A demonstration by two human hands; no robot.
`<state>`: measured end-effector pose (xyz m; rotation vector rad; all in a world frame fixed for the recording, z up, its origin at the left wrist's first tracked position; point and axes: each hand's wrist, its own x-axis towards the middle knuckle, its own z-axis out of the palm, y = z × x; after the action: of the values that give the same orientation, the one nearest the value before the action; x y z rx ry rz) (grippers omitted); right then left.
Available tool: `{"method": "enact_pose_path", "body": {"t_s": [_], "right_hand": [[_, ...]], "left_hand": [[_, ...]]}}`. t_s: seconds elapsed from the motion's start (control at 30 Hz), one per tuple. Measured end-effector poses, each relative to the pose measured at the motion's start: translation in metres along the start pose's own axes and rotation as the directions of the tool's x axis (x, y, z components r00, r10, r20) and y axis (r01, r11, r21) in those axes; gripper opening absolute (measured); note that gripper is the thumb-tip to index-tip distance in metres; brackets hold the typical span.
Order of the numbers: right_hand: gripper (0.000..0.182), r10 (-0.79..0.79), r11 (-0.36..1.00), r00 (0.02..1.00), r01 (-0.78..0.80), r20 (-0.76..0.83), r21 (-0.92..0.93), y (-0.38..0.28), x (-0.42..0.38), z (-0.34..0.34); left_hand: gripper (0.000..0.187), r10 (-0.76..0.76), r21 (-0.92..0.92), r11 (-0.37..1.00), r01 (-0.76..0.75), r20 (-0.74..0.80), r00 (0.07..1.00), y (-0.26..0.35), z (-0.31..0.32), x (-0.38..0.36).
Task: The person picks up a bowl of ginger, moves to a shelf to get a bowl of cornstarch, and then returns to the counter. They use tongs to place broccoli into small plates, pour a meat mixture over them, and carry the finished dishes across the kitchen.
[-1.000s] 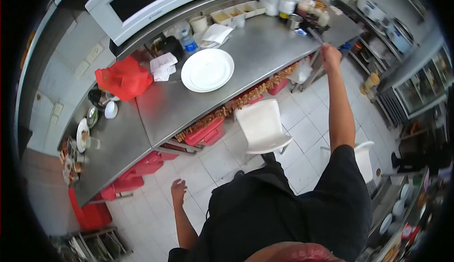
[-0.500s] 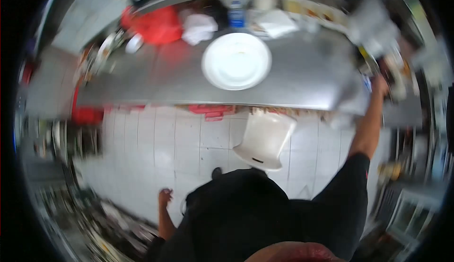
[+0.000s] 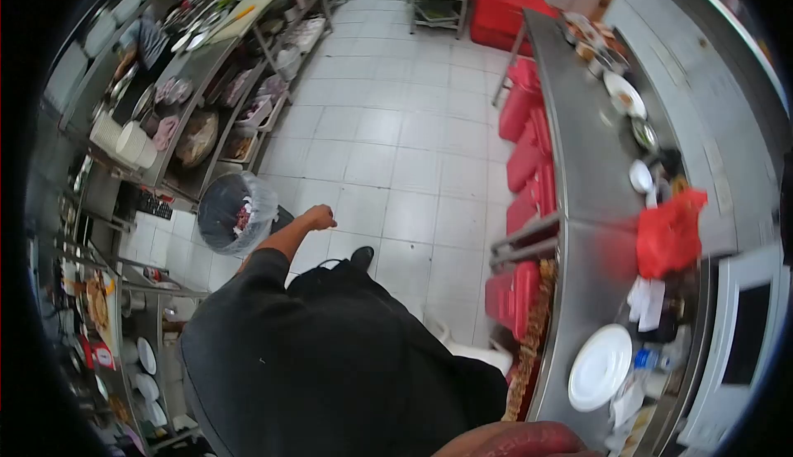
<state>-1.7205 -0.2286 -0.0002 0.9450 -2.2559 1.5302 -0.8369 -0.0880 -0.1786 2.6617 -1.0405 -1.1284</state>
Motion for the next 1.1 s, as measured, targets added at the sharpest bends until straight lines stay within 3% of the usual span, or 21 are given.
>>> {"method": "enact_pose_path", "body": {"t_s": [0.13,0.23,0.27,0.4,0.43,0.5,0.57,0.63,0.67,0.77,0.87,0.93,1.03,1.1], "right_hand": [[0.030,0.064,0.979,0.974,-0.104,0.217,0.177,-0.105,-0.118,0.088],[0.031,0.120,0.943,0.902,-0.235,0.414,0.237,-0.170,-0.200,0.153],[0.031,0.142,0.927,0.864,-0.288,0.482,0.242,-0.188,-0.226,0.174],[0.033,0.178,0.862,0.583,-0.482,0.792,0.161,-0.255,-0.326,0.262],[0.026,0.105,0.905,0.537,-0.401,0.837,0.144,-0.232,-0.349,0.312],[0.018,-0.041,0.928,0.285,-0.344,0.958,0.142,-0.243,-0.406,0.363],[0.010,0.165,0.953,0.264,-0.289,0.950,-0.085,-0.247,-0.473,0.413],[0.013,0.329,0.862,0.149,-0.451,0.932,-0.232,-0.271,-0.528,0.414],[0.012,0.393,0.837,0.095,-0.449,0.915,-0.313,-0.259,-0.556,0.435],[0.011,0.552,0.811,-0.043,-0.203,0.833,-0.548,-0.155,-0.605,0.501],[0.008,0.680,0.716,-0.051,-0.169,0.731,-0.678,-0.214,-0.664,0.552],[0.006,0.685,0.710,-0.055,-0.174,0.727,-0.682,-0.275,-0.699,0.609],[0.003,0.656,0.725,-0.056,-0.232,0.753,-0.649,-0.362,-0.763,0.717],[0.003,0.582,0.743,-0.059,-0.367,0.811,-0.560,-0.439,-0.818,0.793]], "left_hand": [[0.041,-0.208,-0.101,0.970,0.223,0.138,0.968,-0.077,-0.038,0.039],[0.040,-0.086,0.029,0.996,0.086,0.010,0.996,-0.144,-0.055,0.092],[0.039,-0.044,-0.040,0.998,0.041,-0.059,0.997,-0.158,-0.063,0.107],[0.044,0.021,-0.260,0.961,-0.094,-0.269,0.963,-0.162,-0.108,0.154],[0.045,0.010,-0.335,0.933,-0.128,-0.331,0.943,-0.154,-0.128,0.155],[0.047,-0.028,-0.450,0.886,-0.114,-0.297,0.954,-0.145,-0.165,0.163],[0.047,-0.084,-0.544,0.835,-0.089,-0.284,0.955,-0.147,-0.202,0.167],[0.047,-0.135,-0.594,0.801,-0.072,-0.296,0.946,-0.162,-0.229,0.178],[0.048,-0.157,-0.603,0.795,-0.072,-0.318,0.935,-0.176,-0.239,0.186],[0.047,-0.320,-0.590,0.806,0.032,-0.391,0.863,-0.238,-0.252,0.226],[0.040,-0.515,-0.642,0.741,0.199,-0.353,0.782,-0.311,-0.236,0.254],[0.031,-0.370,-0.244,0.924,0.295,-0.372,0.851,-0.375,-0.199,0.280],[0.027,-0.585,-0.439,0.756,0.484,-0.123,0.802,-0.341,-0.243,0.245],[0.028,-0.722,-0.672,0.494,0.552,0.036,0.691,-0.323,-0.265,0.241]]}}
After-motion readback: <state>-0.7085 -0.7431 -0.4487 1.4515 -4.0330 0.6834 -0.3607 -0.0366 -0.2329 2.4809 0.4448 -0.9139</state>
